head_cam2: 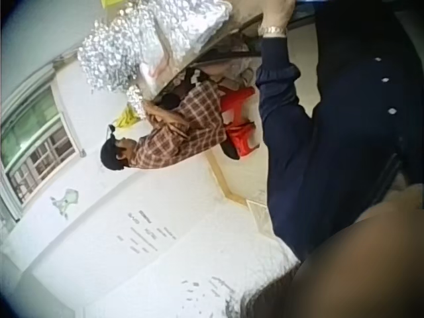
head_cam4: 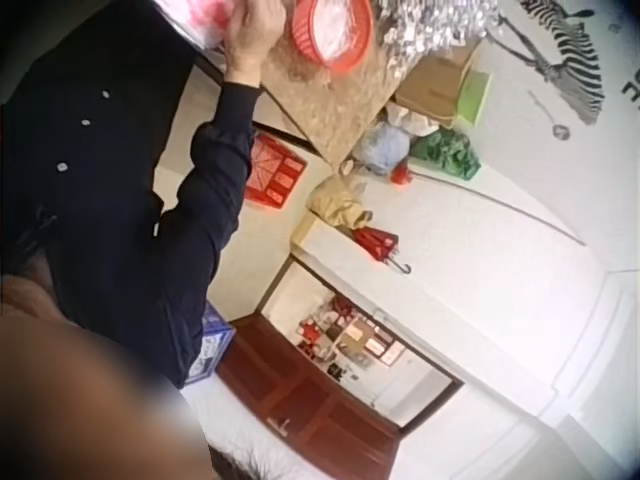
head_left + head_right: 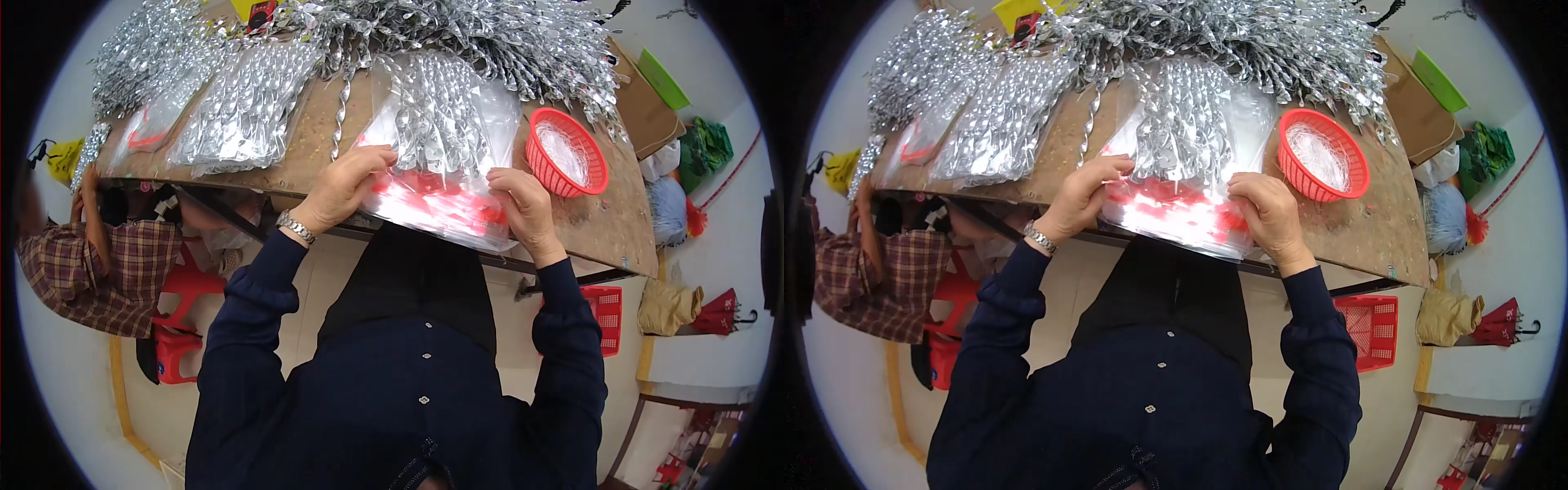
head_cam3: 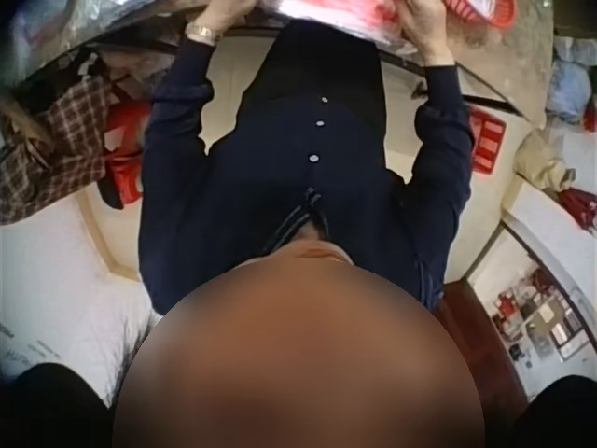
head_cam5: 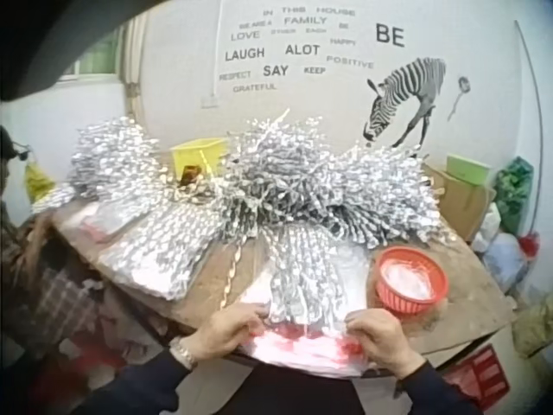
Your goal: Packaging silver tinsel garlands into plastic bags.
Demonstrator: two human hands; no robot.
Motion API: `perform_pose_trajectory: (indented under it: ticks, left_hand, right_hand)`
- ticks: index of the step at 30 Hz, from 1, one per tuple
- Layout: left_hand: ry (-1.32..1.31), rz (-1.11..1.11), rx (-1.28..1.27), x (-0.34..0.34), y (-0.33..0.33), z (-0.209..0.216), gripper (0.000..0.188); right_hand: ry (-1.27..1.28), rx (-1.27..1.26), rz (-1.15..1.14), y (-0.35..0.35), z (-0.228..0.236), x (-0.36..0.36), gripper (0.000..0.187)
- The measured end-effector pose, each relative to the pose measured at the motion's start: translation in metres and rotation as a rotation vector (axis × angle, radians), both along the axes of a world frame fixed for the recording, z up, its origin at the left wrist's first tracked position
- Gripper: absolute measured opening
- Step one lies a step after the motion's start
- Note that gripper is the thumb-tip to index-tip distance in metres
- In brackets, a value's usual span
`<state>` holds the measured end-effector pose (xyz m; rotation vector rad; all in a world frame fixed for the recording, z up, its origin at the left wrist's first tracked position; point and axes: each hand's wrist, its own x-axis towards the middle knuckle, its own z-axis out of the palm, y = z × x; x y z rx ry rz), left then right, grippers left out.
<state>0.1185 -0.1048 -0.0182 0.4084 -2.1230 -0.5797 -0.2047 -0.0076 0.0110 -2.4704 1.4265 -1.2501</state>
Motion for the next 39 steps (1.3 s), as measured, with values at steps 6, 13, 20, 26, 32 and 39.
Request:
perform_pose_trajectory:
  ticks: [6, 13, 20, 26, 32, 39]
  left_hand:
    - [-0.291, 0.192, -0.382, -0.007, 0.009, 0.017, 0.044]
    - [-0.211, 0.232, -0.371, -0.014, 0.010, 0.009, 0.040]
    - [-0.127, 0.259, -0.330, -0.015, 0.012, 0.001, 0.036]
    - [-0.093, 0.252, -0.268, -0.021, 0.014, -0.001, 0.040]
    - [-0.114, 0.209, -0.255, -0.017, 0.008, 0.001, 0.047]
    - [-0.167, 0.207, -0.225, -0.015, 0.004, -0.003, 0.053]
  right_hand:
    - [0.143, -0.074, -0.025, 0.006, 0.003, 0.007, 0.025]
    - [0.368, -0.079, -0.076, 0.009, 0.027, 0.002, 0.031]
    - [0.138, 0.023, 0.007, -0.020, 0.061, 0.052, 0.042]
    - [0.548, 0.115, -0.112, -0.046, 0.019, 0.087, 0.070]
    - [0.513, 0.198, -0.128, -0.044, 0.019, 0.082, 0.072]
    - [0.415, 0.194, -0.223, -0.050, 0.022, 0.082, 0.080]
